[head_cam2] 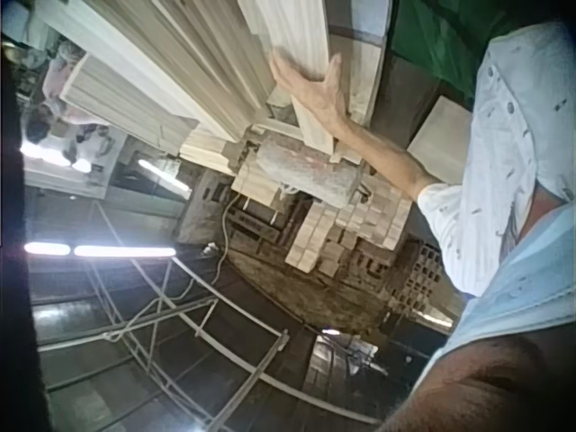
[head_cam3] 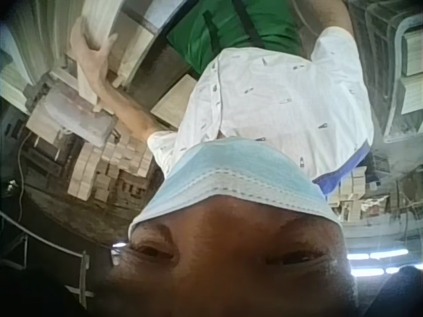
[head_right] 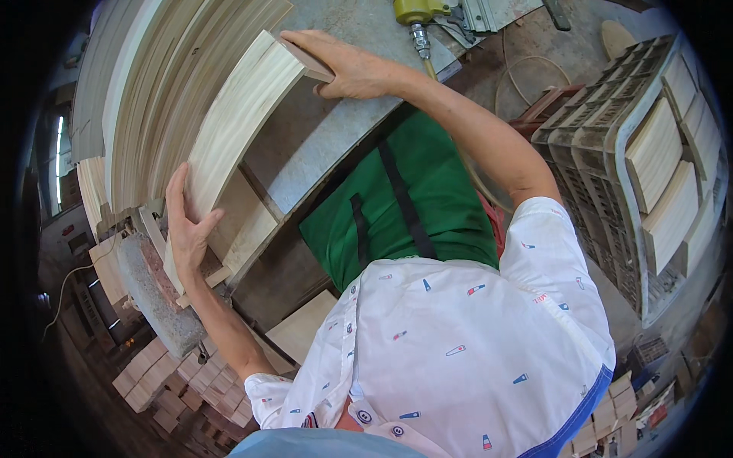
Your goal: Assembling wooden box components using glue and a pneumatic nail gun on a workbench.
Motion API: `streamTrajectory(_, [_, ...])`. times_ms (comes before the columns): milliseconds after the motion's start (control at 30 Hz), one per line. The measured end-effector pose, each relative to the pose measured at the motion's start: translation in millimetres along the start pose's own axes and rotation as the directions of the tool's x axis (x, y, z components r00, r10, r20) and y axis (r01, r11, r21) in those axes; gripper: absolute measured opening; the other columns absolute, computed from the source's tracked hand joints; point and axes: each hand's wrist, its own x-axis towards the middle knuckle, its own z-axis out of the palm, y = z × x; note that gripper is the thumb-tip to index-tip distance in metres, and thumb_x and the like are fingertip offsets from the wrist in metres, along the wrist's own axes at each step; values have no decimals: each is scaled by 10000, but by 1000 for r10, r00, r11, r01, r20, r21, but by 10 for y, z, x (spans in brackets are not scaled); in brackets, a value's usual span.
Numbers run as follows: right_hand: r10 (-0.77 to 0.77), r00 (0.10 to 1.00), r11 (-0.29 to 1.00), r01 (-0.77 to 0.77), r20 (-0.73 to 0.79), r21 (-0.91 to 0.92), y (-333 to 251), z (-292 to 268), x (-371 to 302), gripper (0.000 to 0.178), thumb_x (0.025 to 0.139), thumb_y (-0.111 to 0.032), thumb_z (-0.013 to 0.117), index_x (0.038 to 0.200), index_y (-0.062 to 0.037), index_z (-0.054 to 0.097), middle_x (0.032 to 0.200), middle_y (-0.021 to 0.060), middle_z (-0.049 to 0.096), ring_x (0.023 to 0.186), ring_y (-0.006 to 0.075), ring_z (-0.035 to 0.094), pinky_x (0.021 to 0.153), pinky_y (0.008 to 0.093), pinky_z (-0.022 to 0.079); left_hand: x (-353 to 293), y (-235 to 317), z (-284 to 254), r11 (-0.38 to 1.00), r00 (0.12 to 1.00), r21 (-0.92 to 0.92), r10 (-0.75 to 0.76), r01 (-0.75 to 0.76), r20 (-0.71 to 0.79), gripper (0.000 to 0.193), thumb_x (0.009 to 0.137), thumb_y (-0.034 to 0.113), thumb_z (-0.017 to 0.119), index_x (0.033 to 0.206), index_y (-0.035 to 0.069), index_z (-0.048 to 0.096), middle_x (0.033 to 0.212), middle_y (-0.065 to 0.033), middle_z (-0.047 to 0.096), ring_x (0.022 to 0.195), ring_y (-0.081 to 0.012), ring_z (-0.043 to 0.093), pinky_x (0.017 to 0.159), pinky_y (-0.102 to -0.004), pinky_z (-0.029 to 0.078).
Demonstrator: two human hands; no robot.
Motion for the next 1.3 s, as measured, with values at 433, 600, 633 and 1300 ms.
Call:
streamTrajectory(433, [-25,999,1000,24,-35,-16,-33,9,-6,921,774,-45,707,1586,-64,272,1547,189,390,1441,356,397,1199,411,351,1167,1249,641,850,852,66,524,-522,-6,669,751,335,860,1363,181,638,1514,-162,490,1400,-394,451,1139,-506,382])
streamTrajectory(600, [-12,998,1000,14,-61,22,-3,28,-24,887,773,-27,716,1562,-49,310,1549,184,393,1442,357,396,1197,415,361,1223,1312,818,796,795,96,603,-597,-56,397,811,206,811,1196,149,730,1380,-96,627,1362,-372,501,1122,-493,397])
streamTrajectory(633, [-22,998,1000,23,-57,6,3,30,-27,887,772,-23,716,1561,-49,312,1549,184,393,1441,357,396,1197,415,362,1213,1300,839,800,797,98,599,-592,-73,372,815,201,806,1177,147,738,1362,-87,638,1357,-369,508,1120,-492,398])
streamTrajectory(1300, [-59,997,998,59,-44,5,30,34,-2,856,778,-11,707,1545,-40,327,1516,190,424,1431,361,412,1188,416,373,1214,1268,932,784,774,138,620,-606,-128,284,812,170,796,1087,114,751,1263,-72,676,1315,-372,544,1097,-486,404])
